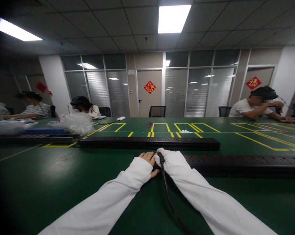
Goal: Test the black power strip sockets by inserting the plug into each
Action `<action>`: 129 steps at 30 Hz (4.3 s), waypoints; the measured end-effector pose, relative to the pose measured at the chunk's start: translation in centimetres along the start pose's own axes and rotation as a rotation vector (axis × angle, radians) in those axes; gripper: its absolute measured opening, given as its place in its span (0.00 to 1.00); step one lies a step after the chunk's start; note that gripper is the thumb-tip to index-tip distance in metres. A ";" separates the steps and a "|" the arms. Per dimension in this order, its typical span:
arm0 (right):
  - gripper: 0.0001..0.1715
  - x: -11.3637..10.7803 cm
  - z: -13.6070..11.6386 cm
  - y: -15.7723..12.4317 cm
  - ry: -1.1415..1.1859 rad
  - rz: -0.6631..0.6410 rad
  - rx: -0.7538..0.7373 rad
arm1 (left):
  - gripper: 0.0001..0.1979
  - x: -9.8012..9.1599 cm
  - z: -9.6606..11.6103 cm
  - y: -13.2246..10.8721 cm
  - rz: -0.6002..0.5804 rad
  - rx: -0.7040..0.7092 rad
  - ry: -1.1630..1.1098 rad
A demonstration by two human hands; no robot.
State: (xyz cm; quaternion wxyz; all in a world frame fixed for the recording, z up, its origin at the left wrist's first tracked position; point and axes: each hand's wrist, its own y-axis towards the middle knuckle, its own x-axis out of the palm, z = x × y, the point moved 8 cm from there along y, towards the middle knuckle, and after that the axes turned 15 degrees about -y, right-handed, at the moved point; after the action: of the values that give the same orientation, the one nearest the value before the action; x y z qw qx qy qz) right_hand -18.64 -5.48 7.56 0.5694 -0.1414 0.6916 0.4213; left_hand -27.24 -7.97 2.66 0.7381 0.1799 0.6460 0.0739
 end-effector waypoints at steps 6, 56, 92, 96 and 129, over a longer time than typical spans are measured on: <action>0.17 0.0 0.0 0.3 -0.028 0.027 -0.002 | 0.34 0.4 -0.1 0.2 0.002 0.009 0.001; 0.22 1.1 0.6 0.8 -0.075 0.185 -0.096 | 0.38 0.6 -0.4 0.0 -0.007 -0.035 -0.046; 0.17 -0.4 -0.1 0.5 -0.072 0.146 -0.093 | 0.38 -0.4 0.1 -0.4 -0.009 -0.019 -0.048; 0.17 -0.7 -0.1 0.4 -0.082 0.142 -0.099 | 0.38 -0.4 0.1 -0.3 -0.016 -0.027 -0.035; 0.21 1.3 0.8 0.9 -0.105 0.156 -0.073 | 0.38 0.4 -0.5 0.1 -0.059 -0.065 -0.032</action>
State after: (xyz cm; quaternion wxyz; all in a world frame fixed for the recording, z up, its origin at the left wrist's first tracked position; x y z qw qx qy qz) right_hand -19.13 -3.96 6.80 0.5647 -0.0855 0.6540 0.4960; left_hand -27.61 -7.61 2.29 0.7557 0.1378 0.6363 0.0704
